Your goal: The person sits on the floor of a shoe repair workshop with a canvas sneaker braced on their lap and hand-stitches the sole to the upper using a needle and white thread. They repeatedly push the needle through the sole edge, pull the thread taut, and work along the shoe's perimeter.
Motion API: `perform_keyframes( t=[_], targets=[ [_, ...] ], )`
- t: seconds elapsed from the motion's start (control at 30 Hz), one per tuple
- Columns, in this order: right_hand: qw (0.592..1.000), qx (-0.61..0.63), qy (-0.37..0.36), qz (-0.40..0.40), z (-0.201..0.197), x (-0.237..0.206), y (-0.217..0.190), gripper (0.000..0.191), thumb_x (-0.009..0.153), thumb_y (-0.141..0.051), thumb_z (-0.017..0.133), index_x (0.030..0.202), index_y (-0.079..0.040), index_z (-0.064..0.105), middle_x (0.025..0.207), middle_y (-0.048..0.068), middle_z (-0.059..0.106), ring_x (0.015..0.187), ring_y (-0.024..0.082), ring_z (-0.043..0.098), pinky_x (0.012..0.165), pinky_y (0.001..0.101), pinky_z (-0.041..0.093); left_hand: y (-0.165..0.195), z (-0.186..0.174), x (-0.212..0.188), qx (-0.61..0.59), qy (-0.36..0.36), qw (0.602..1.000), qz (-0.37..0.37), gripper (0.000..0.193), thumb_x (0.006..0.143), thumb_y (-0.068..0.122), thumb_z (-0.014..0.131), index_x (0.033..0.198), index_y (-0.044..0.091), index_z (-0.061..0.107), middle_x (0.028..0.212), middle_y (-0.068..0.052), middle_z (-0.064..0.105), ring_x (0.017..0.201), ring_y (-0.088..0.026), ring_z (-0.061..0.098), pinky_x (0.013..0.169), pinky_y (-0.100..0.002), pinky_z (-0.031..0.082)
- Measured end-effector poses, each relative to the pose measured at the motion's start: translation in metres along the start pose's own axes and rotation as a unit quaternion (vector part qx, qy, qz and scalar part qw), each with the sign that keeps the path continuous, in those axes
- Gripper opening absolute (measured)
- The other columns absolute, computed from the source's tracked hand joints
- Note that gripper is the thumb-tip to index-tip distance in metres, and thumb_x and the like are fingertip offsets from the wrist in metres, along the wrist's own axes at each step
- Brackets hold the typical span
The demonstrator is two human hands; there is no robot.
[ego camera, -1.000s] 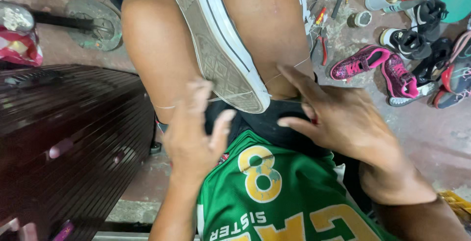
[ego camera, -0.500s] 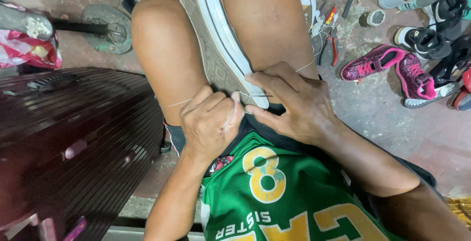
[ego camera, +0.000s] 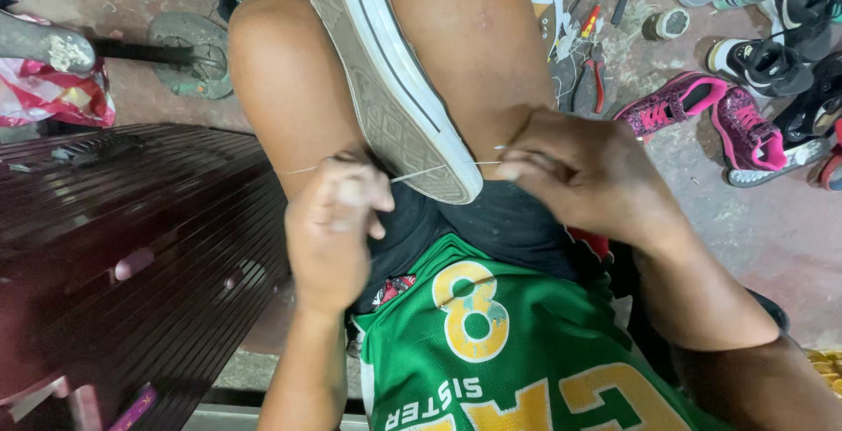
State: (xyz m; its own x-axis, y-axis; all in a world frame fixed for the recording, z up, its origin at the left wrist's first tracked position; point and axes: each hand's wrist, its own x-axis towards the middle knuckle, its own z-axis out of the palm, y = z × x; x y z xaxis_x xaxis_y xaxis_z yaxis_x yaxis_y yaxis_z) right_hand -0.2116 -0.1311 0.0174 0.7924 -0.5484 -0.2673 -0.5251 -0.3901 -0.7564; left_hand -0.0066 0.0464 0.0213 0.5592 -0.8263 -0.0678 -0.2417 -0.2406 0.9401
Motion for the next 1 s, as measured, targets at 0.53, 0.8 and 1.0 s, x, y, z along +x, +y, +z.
perform_keyframes(
  t=[0.53,0.8,1.0],
  targets=[
    [0.862,0.504,-0.007,-0.057,0.029,0.026,0.0,0.021,0.115,-0.015,0.051,0.097,-0.007,0.047,0.072,0.003,0.046,0.06,0.006,0.04,0.055,0.0202,0.034,-0.008,0.016,0.032,0.204,-0.04,0.957,0.201,0.041,0.083,0.024,0.088,0.072,0.005,0.053,0.072,-0.011,0.046,0.071,-0.032,0.049,0.063,-0.044,0.041],
    [0.873,0.484,0.028,-0.045,0.012,0.032,0.003,0.026,0.11,-0.02,0.04,0.099,-0.003,0.056,0.098,0.006,0.059,0.055,0.006,0.044,0.052,0.0184,0.036,-0.012,0.007,0.037,0.142,-0.049,0.98,0.13,0.041,0.078,0.027,0.092,0.076,0.006,0.056,0.072,-0.007,0.05,0.069,-0.026,0.052,0.062,-0.038,0.043],
    [0.986,0.088,0.107,-0.088,-0.013,0.012,0.002,0.02,0.104,-0.003,0.055,0.12,-0.002,0.068,0.109,0.009,0.069,0.083,0.015,0.065,0.074,0.0258,0.054,-0.011,0.021,0.028,0.123,-0.024,0.985,0.118,0.047,0.073,0.027,0.096,0.081,0.007,0.053,0.071,-0.006,0.046,0.067,-0.024,0.05,0.061,-0.038,0.042]
  ],
)
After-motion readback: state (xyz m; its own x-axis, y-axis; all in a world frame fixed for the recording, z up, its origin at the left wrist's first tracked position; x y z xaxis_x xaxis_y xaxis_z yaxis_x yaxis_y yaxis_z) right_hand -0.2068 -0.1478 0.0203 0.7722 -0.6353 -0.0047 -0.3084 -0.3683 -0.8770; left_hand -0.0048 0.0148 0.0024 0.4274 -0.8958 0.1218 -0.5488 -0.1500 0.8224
